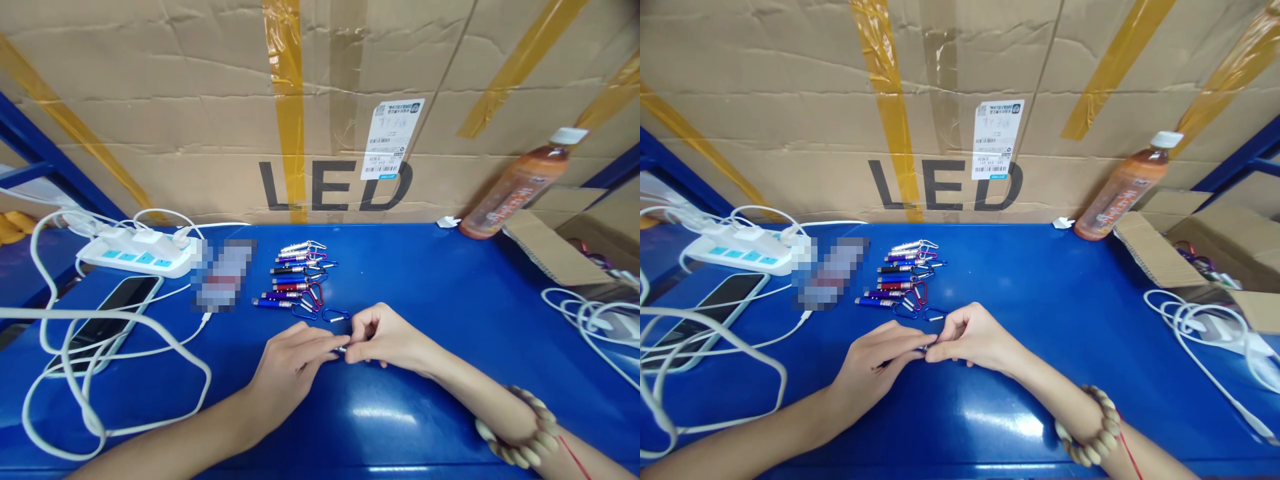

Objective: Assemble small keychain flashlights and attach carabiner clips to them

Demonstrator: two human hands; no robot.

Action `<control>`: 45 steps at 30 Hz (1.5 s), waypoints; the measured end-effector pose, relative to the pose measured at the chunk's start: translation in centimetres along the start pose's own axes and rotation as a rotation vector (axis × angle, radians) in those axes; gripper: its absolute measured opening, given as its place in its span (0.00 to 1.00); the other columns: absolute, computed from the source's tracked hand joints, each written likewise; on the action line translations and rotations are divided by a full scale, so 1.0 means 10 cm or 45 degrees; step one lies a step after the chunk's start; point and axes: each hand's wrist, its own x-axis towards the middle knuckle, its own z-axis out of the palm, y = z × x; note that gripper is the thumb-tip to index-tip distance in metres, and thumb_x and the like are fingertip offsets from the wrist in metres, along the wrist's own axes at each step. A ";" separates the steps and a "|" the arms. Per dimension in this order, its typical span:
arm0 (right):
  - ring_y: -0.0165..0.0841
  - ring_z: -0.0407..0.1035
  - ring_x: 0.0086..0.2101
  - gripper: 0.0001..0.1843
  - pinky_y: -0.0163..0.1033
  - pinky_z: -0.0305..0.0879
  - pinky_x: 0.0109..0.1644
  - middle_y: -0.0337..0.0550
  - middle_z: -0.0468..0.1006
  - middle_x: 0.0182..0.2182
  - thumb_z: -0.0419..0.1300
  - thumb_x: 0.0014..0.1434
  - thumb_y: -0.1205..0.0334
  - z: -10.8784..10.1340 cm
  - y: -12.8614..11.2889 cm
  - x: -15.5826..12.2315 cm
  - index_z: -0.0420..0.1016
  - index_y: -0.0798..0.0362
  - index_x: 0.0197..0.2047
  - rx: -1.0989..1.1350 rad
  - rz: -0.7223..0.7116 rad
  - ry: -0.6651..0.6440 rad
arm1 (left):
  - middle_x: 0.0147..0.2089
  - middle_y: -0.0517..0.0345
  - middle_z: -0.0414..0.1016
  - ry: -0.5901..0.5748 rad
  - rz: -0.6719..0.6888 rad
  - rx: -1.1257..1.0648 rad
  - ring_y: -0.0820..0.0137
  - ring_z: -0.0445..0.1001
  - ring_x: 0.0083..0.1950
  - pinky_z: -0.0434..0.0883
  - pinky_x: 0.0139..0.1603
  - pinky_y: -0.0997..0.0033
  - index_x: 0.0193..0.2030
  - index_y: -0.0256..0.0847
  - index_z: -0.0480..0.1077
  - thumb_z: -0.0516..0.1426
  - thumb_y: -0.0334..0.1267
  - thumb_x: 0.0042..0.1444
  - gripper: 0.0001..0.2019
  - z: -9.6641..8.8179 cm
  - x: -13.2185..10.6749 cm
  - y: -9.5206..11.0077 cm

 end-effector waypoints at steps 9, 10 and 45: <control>0.27 0.69 0.30 0.06 0.32 0.68 0.33 0.42 0.74 0.32 0.64 0.53 0.61 -0.05 -0.01 -0.04 0.80 0.52 0.35 -0.484 -1.081 0.245 | 0.39 0.55 0.81 0.003 -0.490 -0.118 0.67 0.78 0.37 0.74 0.42 0.71 0.41 0.40 0.74 0.53 0.30 0.55 0.10 -0.02 0.03 0.07; 0.27 0.70 0.32 0.06 0.32 0.69 0.35 0.43 0.74 0.33 0.62 0.55 0.61 -0.06 -0.01 -0.04 0.80 0.51 0.35 -0.542 -1.125 0.188 | 0.38 0.55 0.81 -0.006 -0.487 -0.133 0.68 0.78 0.36 0.74 0.41 0.71 0.41 0.40 0.74 0.52 0.30 0.56 0.11 -0.02 0.03 0.06; 0.24 0.64 0.24 0.12 0.28 0.57 0.23 0.39 0.70 0.23 0.64 0.52 0.64 0.03 0.00 -0.05 0.75 0.57 0.19 -0.399 -1.037 0.252 | 0.39 0.55 0.79 -0.231 -0.239 0.033 0.70 0.77 0.41 0.73 0.42 0.74 0.38 0.40 0.65 0.47 0.27 0.60 0.08 -0.04 0.00 0.08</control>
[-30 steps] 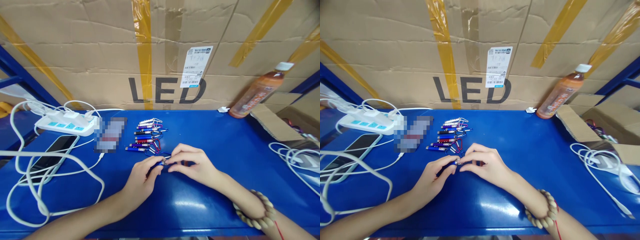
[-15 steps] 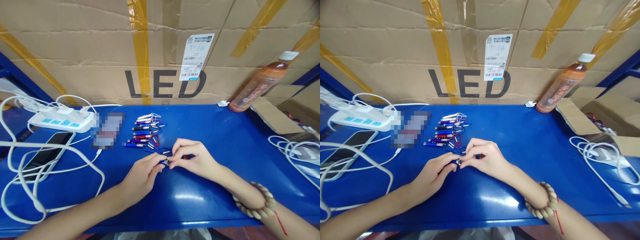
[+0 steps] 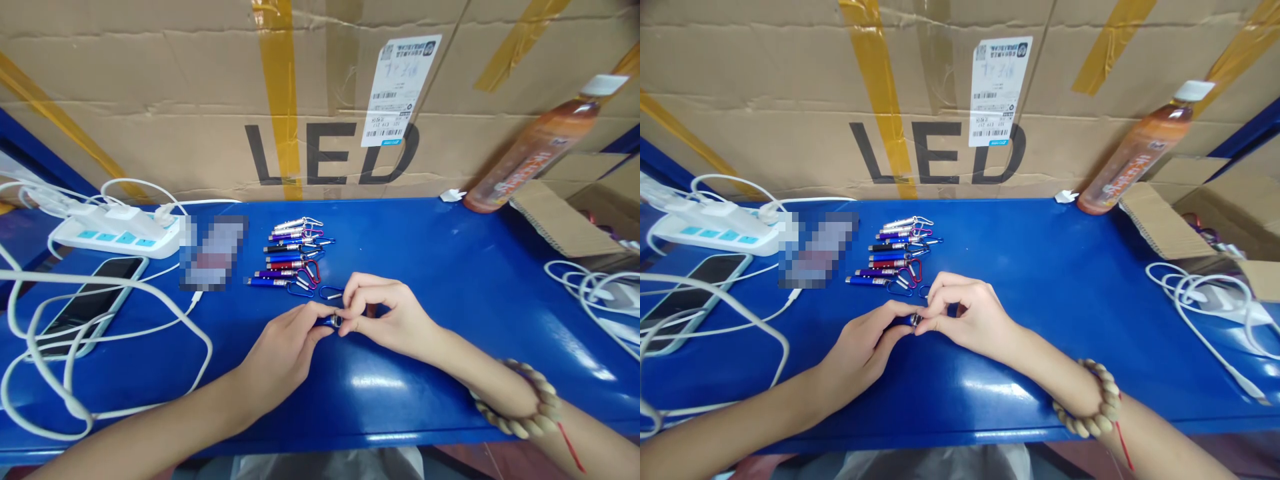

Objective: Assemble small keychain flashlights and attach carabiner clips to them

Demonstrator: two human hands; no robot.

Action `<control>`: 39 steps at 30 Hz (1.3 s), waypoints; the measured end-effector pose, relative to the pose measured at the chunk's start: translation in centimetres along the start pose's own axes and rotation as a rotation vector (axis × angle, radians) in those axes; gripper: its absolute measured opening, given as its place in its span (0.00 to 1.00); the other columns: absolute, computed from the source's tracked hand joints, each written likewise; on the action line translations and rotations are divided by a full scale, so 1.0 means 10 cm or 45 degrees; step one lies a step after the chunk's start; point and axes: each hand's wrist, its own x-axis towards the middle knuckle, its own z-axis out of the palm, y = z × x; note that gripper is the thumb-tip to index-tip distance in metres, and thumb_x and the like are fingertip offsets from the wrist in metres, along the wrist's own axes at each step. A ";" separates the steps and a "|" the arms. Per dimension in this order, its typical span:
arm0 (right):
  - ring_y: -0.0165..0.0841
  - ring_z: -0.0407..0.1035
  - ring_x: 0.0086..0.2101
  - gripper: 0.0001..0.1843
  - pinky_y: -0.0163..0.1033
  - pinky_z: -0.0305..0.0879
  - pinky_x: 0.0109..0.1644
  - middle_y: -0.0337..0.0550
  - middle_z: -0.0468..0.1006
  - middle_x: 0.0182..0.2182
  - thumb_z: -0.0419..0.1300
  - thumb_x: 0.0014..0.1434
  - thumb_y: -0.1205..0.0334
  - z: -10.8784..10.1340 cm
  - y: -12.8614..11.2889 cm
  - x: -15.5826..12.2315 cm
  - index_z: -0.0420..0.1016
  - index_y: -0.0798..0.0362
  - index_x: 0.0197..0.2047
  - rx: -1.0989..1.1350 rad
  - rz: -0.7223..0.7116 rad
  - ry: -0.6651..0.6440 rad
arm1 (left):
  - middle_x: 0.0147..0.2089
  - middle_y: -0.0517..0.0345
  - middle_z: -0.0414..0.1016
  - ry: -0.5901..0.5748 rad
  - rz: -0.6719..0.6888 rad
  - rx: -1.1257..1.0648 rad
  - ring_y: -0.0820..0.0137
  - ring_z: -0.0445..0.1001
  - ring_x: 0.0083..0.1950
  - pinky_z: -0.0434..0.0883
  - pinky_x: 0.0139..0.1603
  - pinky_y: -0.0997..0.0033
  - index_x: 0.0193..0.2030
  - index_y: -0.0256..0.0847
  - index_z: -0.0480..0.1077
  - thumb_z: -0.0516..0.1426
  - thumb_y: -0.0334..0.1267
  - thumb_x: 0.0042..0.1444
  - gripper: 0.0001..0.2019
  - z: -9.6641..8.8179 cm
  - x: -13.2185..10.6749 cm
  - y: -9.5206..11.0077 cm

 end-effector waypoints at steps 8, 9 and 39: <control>0.24 0.60 0.22 0.16 0.29 0.56 0.24 0.36 0.66 0.20 0.66 0.49 0.61 0.07 0.00 -0.02 0.67 0.57 0.18 -0.026 0.099 0.058 | 0.35 0.56 0.79 0.194 0.181 0.112 0.71 0.78 0.38 0.74 0.40 0.76 0.36 0.39 0.65 0.49 0.25 0.59 0.08 0.04 -0.02 -0.07; 0.23 0.60 0.22 0.16 0.29 0.56 0.24 0.36 0.66 0.20 0.66 0.49 0.62 0.08 -0.01 -0.02 0.66 0.57 0.17 -0.017 0.122 0.062 | 0.35 0.56 0.79 0.217 0.197 0.118 0.72 0.78 0.37 0.74 0.40 0.77 0.36 0.39 0.66 0.49 0.25 0.59 0.08 0.03 -0.02 -0.07; 0.19 0.59 0.16 0.20 0.23 0.57 0.15 0.32 0.68 0.15 0.71 0.35 0.53 -0.05 -0.04 0.06 0.67 0.58 0.19 0.536 0.932 -0.175 | 0.38 0.54 0.79 0.211 0.225 0.129 0.70 0.77 0.37 0.73 0.39 0.74 0.45 0.39 0.71 0.51 0.31 0.61 0.09 0.00 0.05 -0.05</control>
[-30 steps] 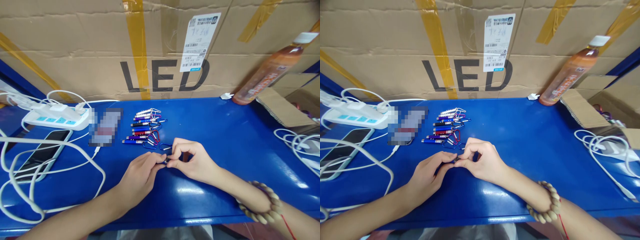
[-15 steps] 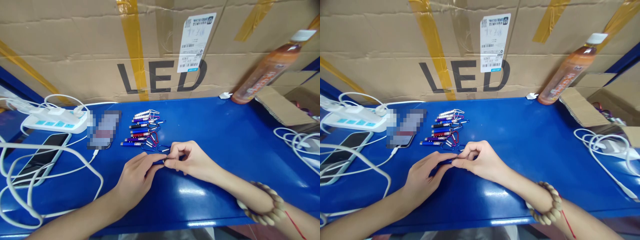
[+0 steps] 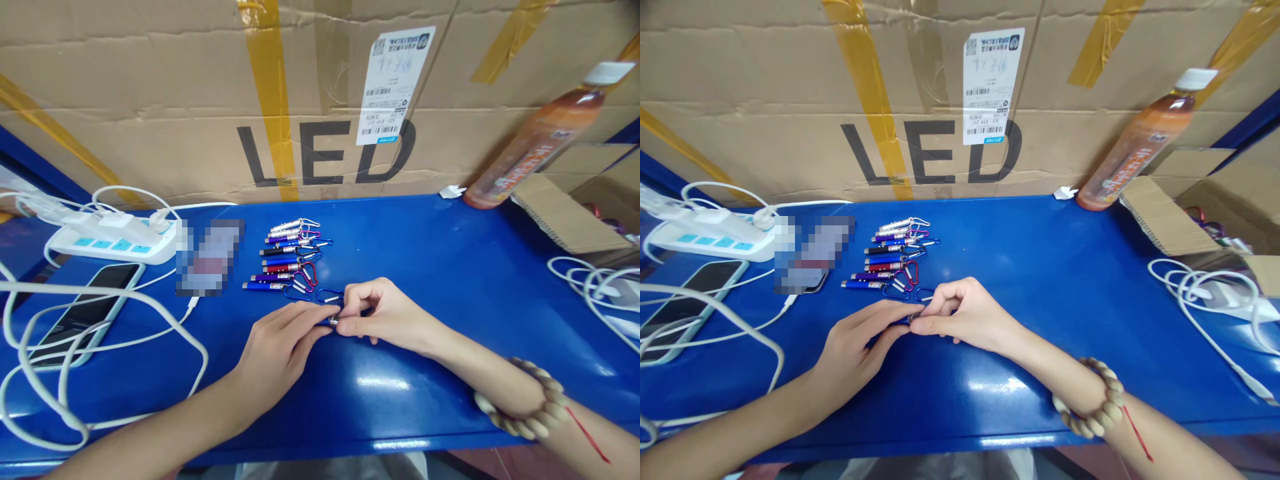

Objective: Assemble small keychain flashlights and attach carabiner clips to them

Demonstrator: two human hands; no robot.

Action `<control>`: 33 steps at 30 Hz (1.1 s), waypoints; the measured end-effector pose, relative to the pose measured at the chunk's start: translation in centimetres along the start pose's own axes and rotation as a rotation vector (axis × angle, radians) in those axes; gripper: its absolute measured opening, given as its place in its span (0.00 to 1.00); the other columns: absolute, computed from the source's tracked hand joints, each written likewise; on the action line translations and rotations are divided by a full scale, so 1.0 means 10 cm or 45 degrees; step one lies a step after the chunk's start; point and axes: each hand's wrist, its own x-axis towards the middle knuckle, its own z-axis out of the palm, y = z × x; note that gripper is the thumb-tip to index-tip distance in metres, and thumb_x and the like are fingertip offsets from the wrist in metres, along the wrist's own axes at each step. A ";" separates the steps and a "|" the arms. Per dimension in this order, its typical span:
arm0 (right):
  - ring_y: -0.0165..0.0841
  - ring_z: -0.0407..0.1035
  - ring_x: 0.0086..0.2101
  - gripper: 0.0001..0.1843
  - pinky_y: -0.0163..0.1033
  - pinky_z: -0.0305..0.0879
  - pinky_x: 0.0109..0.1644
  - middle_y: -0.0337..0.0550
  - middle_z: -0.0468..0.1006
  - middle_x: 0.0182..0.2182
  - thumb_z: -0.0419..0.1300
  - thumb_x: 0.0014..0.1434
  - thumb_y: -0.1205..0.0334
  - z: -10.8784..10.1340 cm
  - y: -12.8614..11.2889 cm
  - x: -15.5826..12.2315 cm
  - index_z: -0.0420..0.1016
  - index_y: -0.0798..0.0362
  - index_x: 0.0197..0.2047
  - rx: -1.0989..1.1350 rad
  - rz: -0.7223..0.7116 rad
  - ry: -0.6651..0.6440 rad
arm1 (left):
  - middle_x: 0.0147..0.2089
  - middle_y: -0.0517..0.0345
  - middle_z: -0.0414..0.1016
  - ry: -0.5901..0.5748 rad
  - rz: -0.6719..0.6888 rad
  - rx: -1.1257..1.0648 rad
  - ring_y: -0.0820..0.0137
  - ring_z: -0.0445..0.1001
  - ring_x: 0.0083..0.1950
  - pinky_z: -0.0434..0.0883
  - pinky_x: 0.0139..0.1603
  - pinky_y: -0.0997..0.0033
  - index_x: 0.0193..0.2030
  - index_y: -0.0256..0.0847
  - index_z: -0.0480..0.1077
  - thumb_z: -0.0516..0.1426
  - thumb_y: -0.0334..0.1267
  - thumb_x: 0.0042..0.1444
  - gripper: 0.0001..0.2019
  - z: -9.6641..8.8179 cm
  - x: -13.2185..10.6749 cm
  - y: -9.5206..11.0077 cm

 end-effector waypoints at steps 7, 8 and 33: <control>0.18 0.57 0.16 0.20 0.23 0.56 0.15 0.32 0.69 0.15 0.72 0.33 0.55 -0.02 0.01 0.02 0.68 0.58 0.19 -0.024 -0.009 0.028 | 0.36 0.56 0.77 -0.116 -0.111 -0.048 0.71 0.75 0.36 0.72 0.39 0.74 0.45 0.40 0.70 0.49 0.32 0.62 0.10 -0.02 0.00 0.04; 0.18 0.57 0.16 0.20 0.23 0.55 0.15 0.32 0.69 0.15 0.72 0.33 0.55 -0.02 0.02 0.02 0.67 0.58 0.19 -0.027 -0.011 0.034 | 0.36 0.56 0.77 -0.132 -0.127 -0.062 0.71 0.75 0.36 0.72 0.39 0.74 0.46 0.40 0.69 0.50 0.32 0.62 0.10 -0.02 -0.01 0.04; 0.26 0.69 0.31 0.06 0.32 0.69 0.33 0.41 0.73 0.34 0.62 0.55 0.63 -0.10 0.08 -0.01 0.79 0.51 0.37 -0.773 -1.059 0.178 | 0.24 0.64 0.66 -0.362 -0.580 -0.384 0.74 0.65 0.25 0.62 0.29 0.76 0.28 0.39 0.64 0.45 0.36 0.63 0.13 -0.06 0.05 0.07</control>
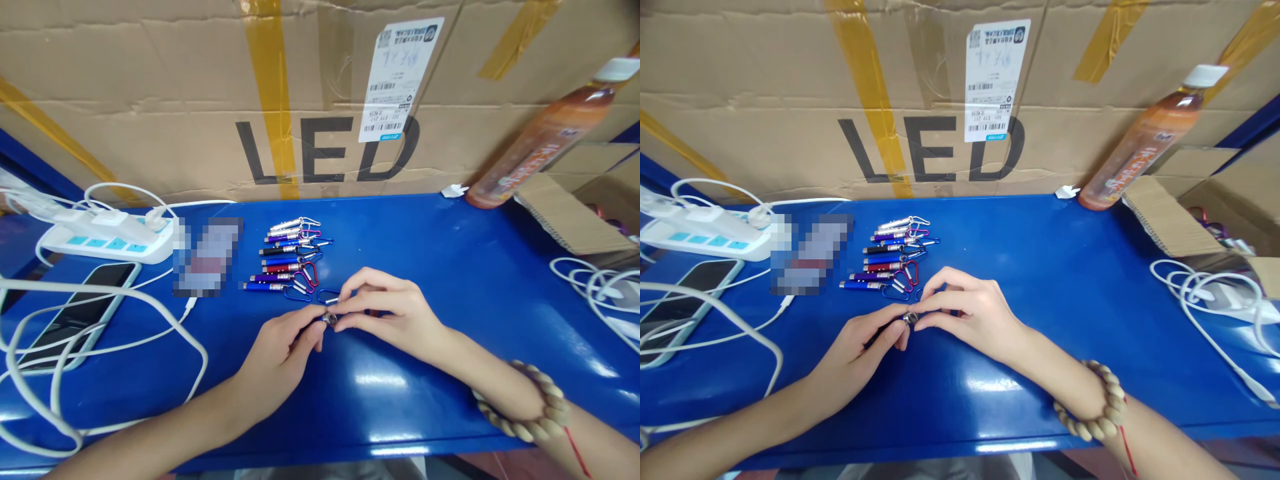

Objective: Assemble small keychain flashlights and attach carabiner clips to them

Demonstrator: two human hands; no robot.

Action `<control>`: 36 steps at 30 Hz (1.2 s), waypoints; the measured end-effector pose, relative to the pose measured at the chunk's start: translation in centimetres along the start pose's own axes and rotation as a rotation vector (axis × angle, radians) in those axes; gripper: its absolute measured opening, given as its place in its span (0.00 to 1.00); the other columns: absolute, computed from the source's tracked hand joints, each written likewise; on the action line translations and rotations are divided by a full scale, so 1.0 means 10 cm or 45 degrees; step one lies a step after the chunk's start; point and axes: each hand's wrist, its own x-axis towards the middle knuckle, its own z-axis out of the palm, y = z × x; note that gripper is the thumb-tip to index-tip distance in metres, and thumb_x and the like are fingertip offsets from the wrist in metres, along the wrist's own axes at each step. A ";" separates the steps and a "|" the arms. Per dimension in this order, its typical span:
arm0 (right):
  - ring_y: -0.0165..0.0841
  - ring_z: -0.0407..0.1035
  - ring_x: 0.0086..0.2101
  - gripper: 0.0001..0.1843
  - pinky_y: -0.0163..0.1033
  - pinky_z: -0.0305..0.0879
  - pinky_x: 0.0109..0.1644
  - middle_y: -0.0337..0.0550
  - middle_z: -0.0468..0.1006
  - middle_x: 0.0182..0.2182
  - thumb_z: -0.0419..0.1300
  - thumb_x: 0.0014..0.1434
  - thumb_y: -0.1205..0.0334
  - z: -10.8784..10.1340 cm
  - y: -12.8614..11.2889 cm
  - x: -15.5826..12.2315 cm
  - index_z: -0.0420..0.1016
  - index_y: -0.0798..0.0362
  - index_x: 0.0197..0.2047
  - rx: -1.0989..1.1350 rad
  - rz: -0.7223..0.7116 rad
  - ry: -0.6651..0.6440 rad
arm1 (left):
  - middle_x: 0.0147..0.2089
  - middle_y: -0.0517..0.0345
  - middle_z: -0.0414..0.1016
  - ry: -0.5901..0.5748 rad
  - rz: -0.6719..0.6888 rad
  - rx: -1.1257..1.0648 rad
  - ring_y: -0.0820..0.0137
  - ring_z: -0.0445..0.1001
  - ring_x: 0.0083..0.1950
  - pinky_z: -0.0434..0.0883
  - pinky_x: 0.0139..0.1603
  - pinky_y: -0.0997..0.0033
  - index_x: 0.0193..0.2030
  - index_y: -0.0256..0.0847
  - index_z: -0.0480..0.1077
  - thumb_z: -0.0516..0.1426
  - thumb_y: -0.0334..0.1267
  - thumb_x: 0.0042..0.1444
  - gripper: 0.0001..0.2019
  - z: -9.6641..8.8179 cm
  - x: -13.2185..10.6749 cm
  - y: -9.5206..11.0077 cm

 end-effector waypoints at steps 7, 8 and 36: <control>0.24 0.68 0.27 0.06 0.32 0.67 0.29 0.44 0.71 0.38 0.61 0.56 0.66 -0.03 0.03 0.00 0.79 0.55 0.30 0.180 0.056 -0.107 | 0.26 0.62 0.69 0.040 0.114 -0.006 0.73 0.69 0.29 0.66 0.33 0.77 0.36 0.39 0.69 0.46 0.33 0.62 0.11 0.02 0.00 0.00; 0.24 0.68 0.28 0.06 0.32 0.67 0.29 0.44 0.71 0.37 0.61 0.56 0.66 -0.03 0.03 0.00 0.79 0.55 0.30 0.189 0.057 -0.120 | 0.27 0.62 0.69 0.047 0.134 0.006 0.73 0.69 0.29 0.66 0.33 0.76 0.37 0.40 0.69 0.46 0.32 0.62 0.11 0.02 0.00 -0.01; 0.21 0.64 0.25 0.06 0.30 0.65 0.26 0.38 0.64 0.31 0.61 0.55 0.69 -0.06 0.02 0.00 0.78 0.55 0.27 0.284 0.047 -0.102 | 0.24 0.65 0.67 0.016 0.203 -0.004 0.77 0.66 0.24 0.63 0.27 0.81 0.35 0.39 0.68 0.47 0.30 0.61 0.10 0.04 -0.01 -0.02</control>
